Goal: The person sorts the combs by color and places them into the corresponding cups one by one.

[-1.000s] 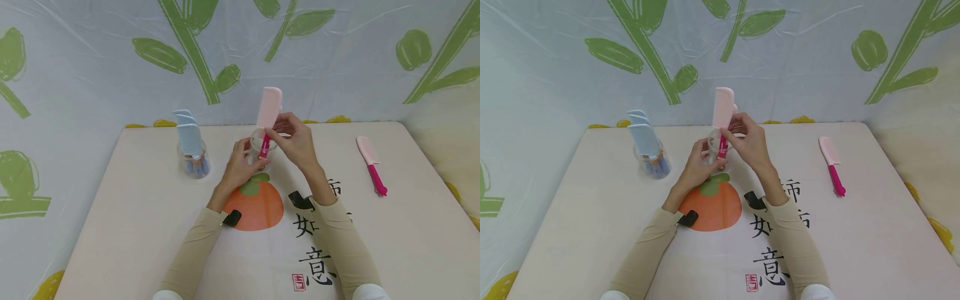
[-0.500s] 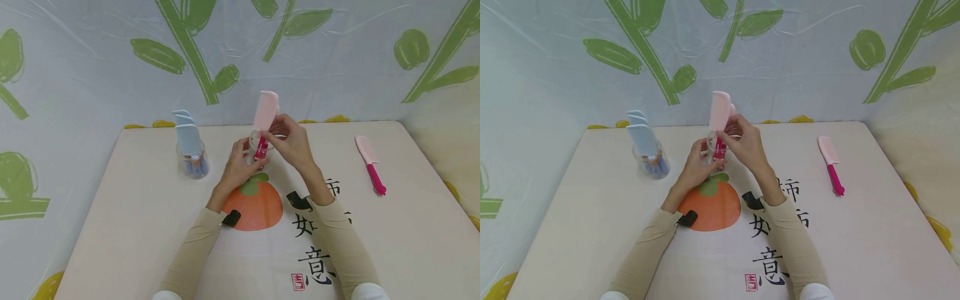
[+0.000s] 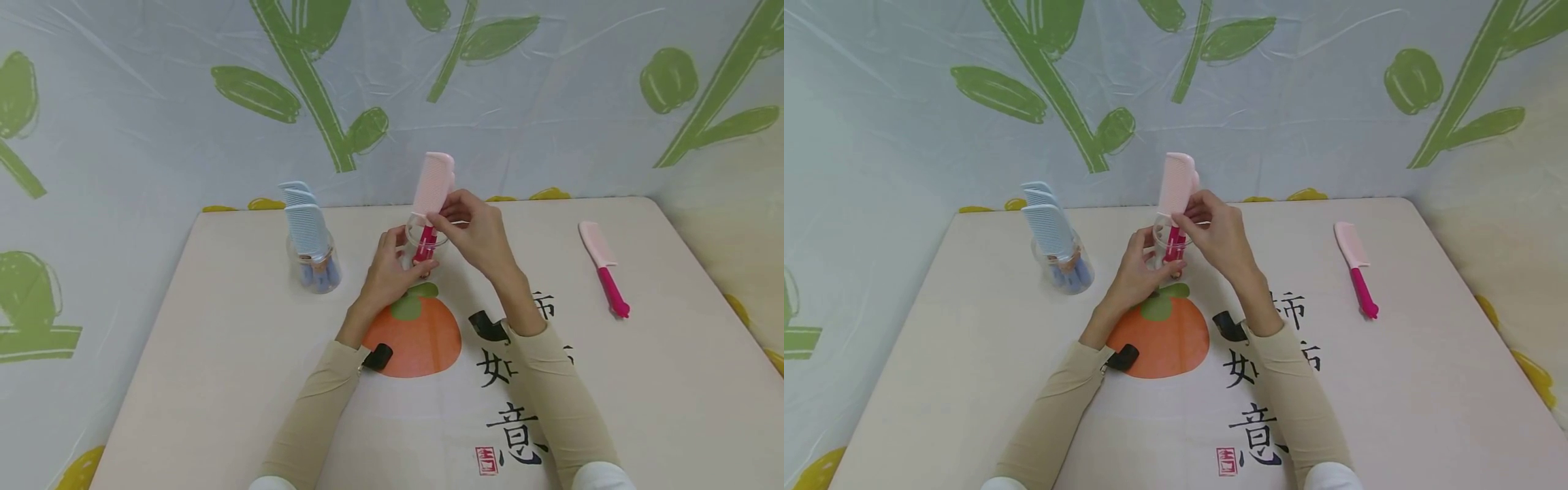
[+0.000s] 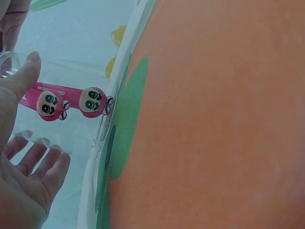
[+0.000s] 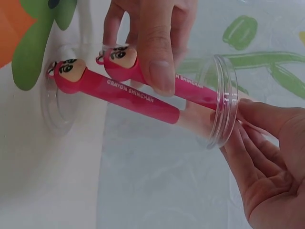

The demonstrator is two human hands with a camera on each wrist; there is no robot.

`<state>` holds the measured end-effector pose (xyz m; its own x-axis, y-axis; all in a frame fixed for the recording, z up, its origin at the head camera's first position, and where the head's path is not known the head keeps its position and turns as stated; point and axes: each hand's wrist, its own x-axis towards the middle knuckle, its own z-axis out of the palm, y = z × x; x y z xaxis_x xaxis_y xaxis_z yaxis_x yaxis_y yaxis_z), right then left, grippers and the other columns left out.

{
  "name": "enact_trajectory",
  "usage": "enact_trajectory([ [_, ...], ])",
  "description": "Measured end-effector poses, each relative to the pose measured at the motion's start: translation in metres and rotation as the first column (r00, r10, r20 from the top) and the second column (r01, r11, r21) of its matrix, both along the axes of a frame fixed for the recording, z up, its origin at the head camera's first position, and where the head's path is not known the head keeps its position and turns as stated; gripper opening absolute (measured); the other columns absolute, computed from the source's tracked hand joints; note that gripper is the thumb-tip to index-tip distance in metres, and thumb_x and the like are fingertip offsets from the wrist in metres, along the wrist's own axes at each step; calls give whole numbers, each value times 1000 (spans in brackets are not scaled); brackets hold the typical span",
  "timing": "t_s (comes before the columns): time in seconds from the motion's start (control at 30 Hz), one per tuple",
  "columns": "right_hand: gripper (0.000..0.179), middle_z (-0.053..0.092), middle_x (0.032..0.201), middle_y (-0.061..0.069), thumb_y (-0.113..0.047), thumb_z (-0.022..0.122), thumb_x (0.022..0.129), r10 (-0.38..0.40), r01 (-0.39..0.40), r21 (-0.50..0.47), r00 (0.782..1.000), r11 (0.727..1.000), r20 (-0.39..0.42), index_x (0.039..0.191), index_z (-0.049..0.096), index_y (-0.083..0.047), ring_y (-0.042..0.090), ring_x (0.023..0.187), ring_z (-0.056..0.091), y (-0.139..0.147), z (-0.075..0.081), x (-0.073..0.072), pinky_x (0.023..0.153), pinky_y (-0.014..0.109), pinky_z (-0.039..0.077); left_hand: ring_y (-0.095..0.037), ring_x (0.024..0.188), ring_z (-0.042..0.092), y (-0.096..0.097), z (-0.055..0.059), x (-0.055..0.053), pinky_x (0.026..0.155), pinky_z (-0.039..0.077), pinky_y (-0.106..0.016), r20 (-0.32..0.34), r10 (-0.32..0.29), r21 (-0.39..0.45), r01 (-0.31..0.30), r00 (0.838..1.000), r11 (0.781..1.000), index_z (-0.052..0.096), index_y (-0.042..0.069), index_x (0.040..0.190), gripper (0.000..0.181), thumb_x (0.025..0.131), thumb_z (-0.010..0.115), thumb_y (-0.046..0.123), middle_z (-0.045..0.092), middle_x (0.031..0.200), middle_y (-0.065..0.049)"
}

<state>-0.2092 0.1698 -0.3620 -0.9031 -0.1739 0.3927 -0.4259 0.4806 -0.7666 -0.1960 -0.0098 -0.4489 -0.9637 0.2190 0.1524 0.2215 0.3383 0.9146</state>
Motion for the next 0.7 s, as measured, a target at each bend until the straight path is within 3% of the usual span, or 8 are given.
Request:
enact_trajectory([
  [0.17, 27, 74, 101, 16, -8, 79, 91, -18, 19, 30, 1000, 999, -13, 112, 66, 4, 28, 92, 74, 1, 1, 1, 82, 40, 61, -22, 128, 47, 0, -1, 0, 112, 45, -41, -12, -3, 3, 3, 1000, 1000, 37, 8, 147, 78, 89, 83, 34, 45, 138, -10],
  [0.5, 27, 74, 98, 17, -5, 80, 89, 52, -48, 35, 988, 998, -147, 111, 66, 4, 31, 87, 75, -6, -4, 0, 80, 45, 62, -21, 129, 46, 0, -1, 0, 112, 45, -41, -2, -1, 12, 1, 1000, 1000, 37, 10, 148, 78, 89, 82, 34, 43, 140, -8],
  [0.7, 24, 74, 98, 18, -5, 79, 91, 88, -80, 59, 986, 995, -143, 109, 66, 5, 30, 85, 75, -8, -6, 0, 79, 45, 62, -21, 129, 44, 0, -1, 1, 113, 44, -42, 4, -5, 22, 5, 1000, 1000, 37, 11, 148, 77, 90, 81, 35, 43, 140, -7],
])
